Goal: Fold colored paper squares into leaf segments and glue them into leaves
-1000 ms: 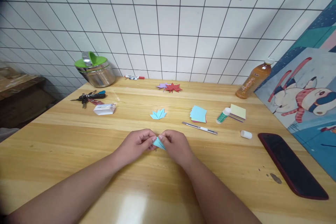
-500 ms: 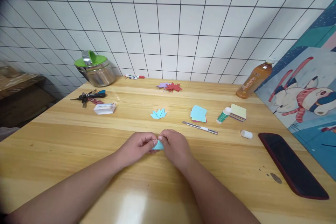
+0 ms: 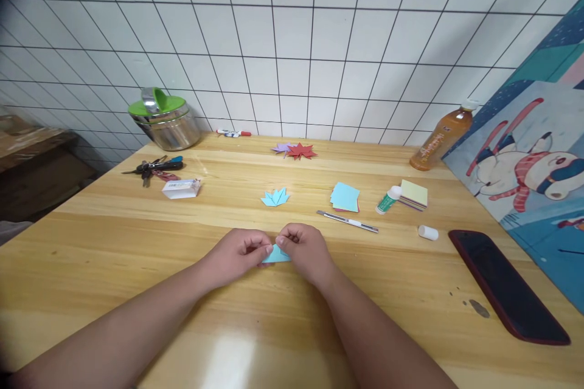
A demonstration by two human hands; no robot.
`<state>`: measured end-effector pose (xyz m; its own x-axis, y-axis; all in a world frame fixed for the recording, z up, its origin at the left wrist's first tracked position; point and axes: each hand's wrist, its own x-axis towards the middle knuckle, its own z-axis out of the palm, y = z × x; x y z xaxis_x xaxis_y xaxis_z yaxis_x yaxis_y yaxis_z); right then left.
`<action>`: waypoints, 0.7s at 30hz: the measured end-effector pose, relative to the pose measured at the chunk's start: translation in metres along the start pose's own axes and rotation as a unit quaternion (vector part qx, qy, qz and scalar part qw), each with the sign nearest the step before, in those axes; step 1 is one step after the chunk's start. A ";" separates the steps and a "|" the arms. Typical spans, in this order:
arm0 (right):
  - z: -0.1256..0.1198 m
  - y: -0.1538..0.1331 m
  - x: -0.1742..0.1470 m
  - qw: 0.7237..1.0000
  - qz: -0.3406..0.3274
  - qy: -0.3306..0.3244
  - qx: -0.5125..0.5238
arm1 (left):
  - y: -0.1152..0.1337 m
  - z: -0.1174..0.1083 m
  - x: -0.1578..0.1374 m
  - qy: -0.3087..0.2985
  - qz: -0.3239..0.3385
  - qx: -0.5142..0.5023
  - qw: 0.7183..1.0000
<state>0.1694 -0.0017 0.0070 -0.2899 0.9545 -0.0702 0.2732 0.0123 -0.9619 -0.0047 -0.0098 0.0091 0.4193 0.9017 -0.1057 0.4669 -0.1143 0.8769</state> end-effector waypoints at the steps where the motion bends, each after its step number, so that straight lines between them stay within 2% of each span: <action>1: 0.000 -0.001 0.000 1.000 0.012 -0.010 0.011 | 0.000 -0.001 0.000 -0.004 -0.001 -0.002 1.000; 5: -0.001 -0.003 -0.002 0.992 0.082 -0.030 0.087 | 0.001 -0.004 0.002 0.036 -0.007 -0.022 0.999; 8: -0.003 -0.005 -0.002 0.991 0.094 -0.009 0.097 | 0.001 -0.005 0.002 0.092 -0.002 -0.004 0.996; 13: -0.004 -0.004 -0.001 0.995 0.058 0.020 0.081 | 0.002 -0.004 0.002 0.115 0.006 0.008 0.993; 17: -0.001 -0.002 0.000 0.999 0.004 0.046 0.012 | 0.001 -0.004 0.002 0.104 0.012 0.001 0.994; 21: 0.000 -0.001 -0.001 0.997 -0.016 0.064 -0.037 | 0.002 -0.005 0.003 0.092 -0.019 -0.067 0.993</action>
<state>0.1692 -0.0026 0.0075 -0.1814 0.9834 -0.0015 0.3339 0.0602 -0.9407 -0.0063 -0.0047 0.0133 0.2487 0.9665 -0.0629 0.3674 -0.0340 0.9294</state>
